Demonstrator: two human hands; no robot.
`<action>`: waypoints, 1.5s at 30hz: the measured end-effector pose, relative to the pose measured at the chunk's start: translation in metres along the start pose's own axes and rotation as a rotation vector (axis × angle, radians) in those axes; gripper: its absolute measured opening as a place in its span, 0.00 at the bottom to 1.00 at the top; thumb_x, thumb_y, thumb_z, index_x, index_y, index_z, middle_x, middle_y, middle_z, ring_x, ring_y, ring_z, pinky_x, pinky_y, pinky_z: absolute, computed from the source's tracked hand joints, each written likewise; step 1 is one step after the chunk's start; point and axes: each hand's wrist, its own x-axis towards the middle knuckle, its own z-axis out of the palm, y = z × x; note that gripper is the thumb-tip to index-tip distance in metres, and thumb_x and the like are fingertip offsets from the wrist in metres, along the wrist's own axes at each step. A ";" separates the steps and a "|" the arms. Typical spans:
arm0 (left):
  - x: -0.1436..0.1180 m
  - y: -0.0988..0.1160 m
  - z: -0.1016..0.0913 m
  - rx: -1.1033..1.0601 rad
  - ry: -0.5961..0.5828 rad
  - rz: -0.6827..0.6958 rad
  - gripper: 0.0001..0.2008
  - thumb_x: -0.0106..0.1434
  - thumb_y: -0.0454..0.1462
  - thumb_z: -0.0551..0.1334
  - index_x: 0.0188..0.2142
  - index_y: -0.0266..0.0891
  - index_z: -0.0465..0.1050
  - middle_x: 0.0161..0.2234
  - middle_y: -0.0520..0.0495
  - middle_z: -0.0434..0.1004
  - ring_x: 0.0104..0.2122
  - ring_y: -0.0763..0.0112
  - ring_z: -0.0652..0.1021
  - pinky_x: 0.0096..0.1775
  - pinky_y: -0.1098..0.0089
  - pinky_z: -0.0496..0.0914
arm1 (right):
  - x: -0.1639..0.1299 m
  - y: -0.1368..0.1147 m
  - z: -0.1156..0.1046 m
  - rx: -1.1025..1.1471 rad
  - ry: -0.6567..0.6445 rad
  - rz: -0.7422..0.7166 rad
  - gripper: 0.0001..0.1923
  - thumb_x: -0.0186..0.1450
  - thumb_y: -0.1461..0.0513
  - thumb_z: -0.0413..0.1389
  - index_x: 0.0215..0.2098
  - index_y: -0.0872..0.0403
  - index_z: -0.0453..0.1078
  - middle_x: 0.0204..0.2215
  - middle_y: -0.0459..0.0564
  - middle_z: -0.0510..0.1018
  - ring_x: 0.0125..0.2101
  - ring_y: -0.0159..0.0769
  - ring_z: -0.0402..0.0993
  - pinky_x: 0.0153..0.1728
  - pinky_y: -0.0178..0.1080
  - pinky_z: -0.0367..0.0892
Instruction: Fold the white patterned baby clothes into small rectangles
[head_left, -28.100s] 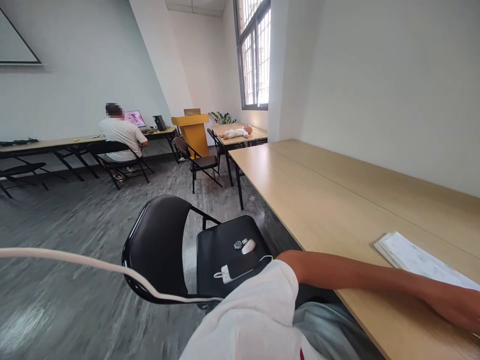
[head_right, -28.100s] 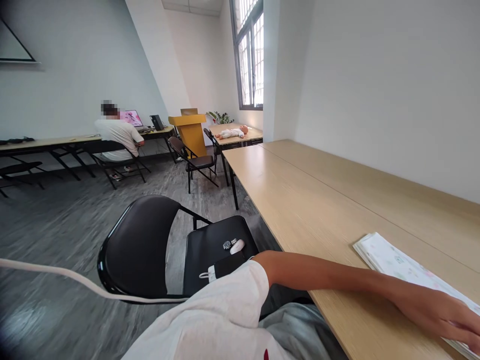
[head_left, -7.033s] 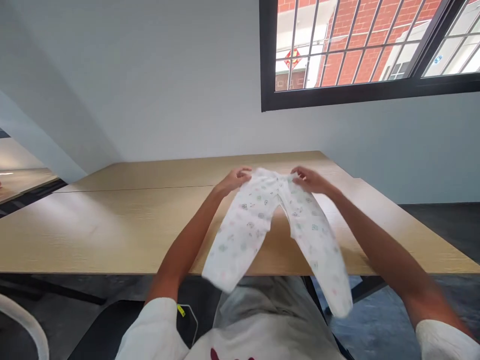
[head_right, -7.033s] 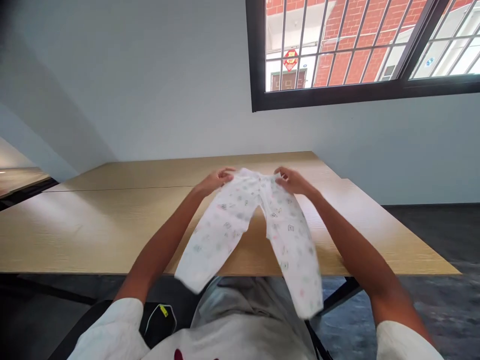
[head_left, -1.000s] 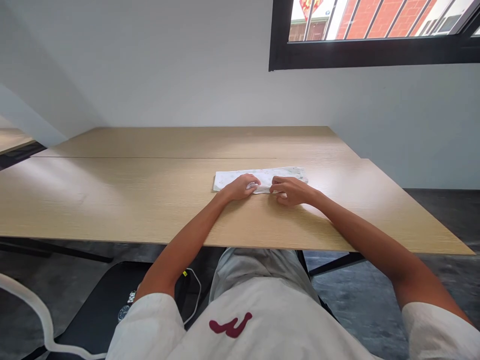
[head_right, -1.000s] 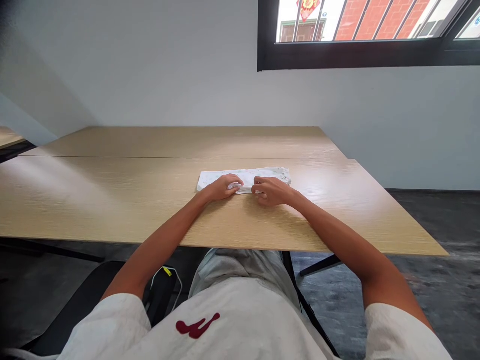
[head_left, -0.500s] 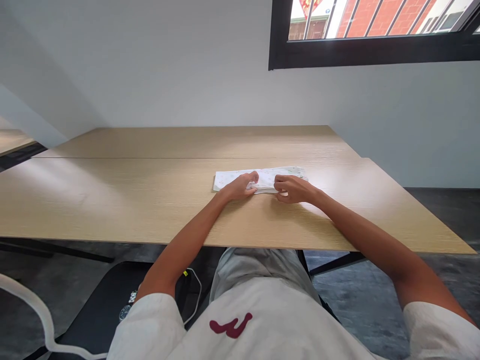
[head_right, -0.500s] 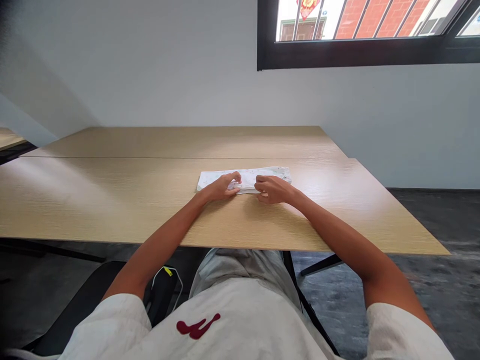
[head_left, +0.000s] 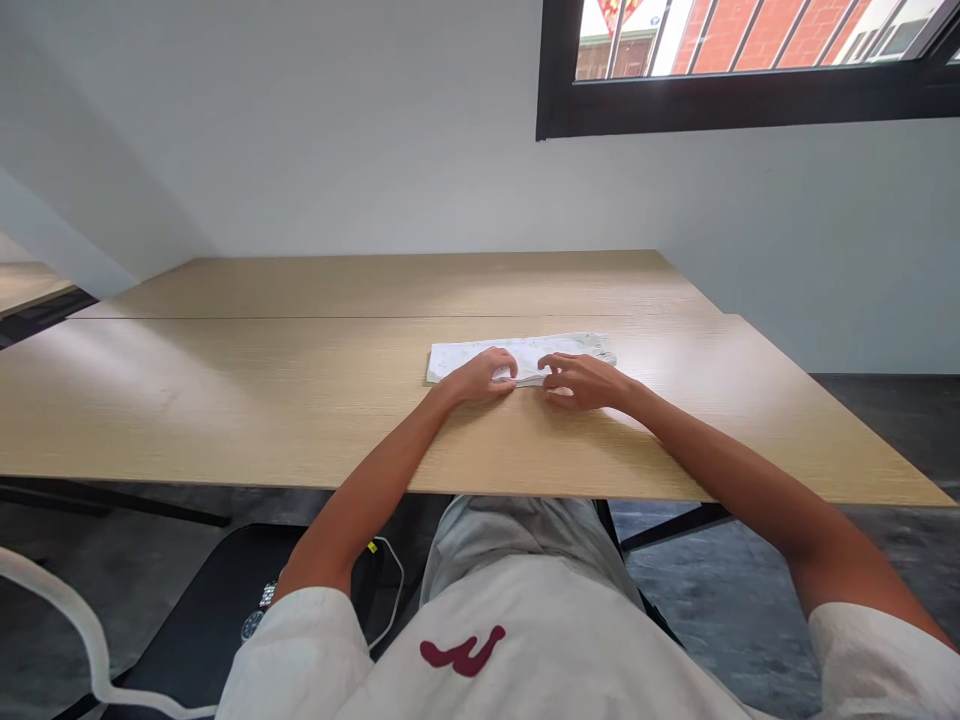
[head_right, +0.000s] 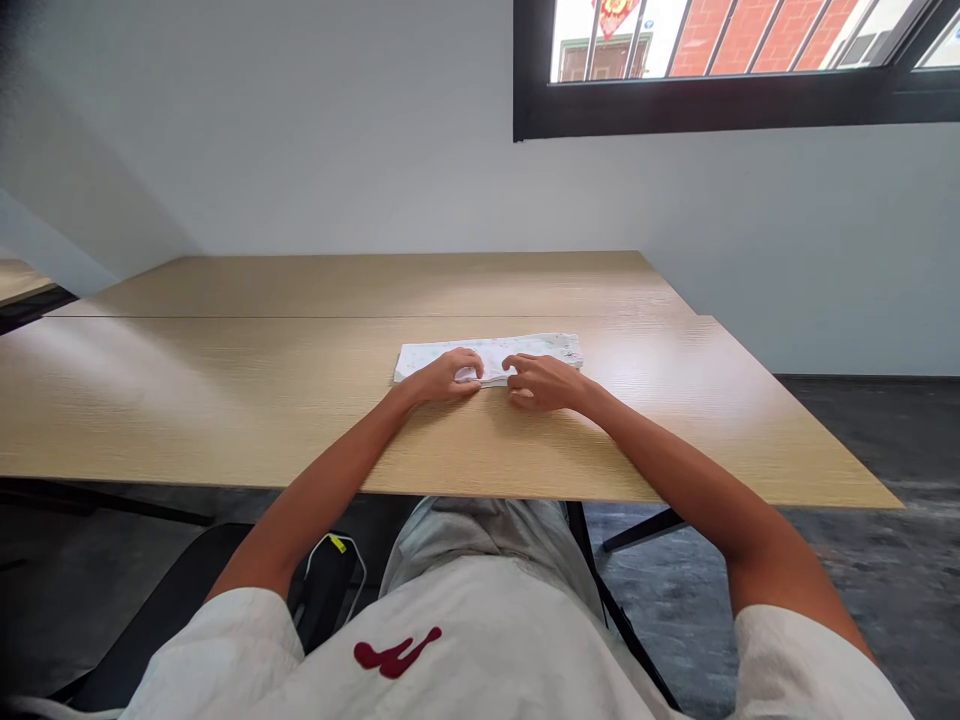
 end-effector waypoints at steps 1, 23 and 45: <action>0.000 0.000 0.000 -0.002 -0.002 -0.005 0.05 0.61 0.38 0.60 0.35 0.40 0.72 0.38 0.46 0.75 0.42 0.61 0.74 0.49 0.61 0.67 | 0.000 0.001 0.001 -0.011 0.015 -0.004 0.13 0.70 0.61 0.52 0.30 0.57 0.72 0.45 0.57 0.73 0.33 0.36 0.69 0.30 0.37 0.60; -0.003 0.001 0.006 0.085 -0.184 -0.272 0.30 0.72 0.52 0.44 0.68 0.42 0.56 0.70 0.43 0.51 0.69 0.56 0.51 0.68 0.52 0.46 | 0.003 -0.003 0.011 0.176 0.053 0.104 0.12 0.69 0.65 0.47 0.44 0.56 0.72 0.35 0.52 0.76 0.30 0.37 0.69 0.33 0.37 0.59; -0.003 0.020 -0.008 0.315 -0.391 -0.472 0.42 0.65 0.50 0.50 0.72 0.33 0.39 0.72 0.41 0.22 0.71 0.56 0.34 0.67 0.47 0.37 | 0.003 0.001 0.007 0.634 0.205 0.506 0.11 0.64 0.56 0.56 0.30 0.56 0.73 0.24 0.47 0.75 0.22 0.33 0.68 0.25 0.35 0.64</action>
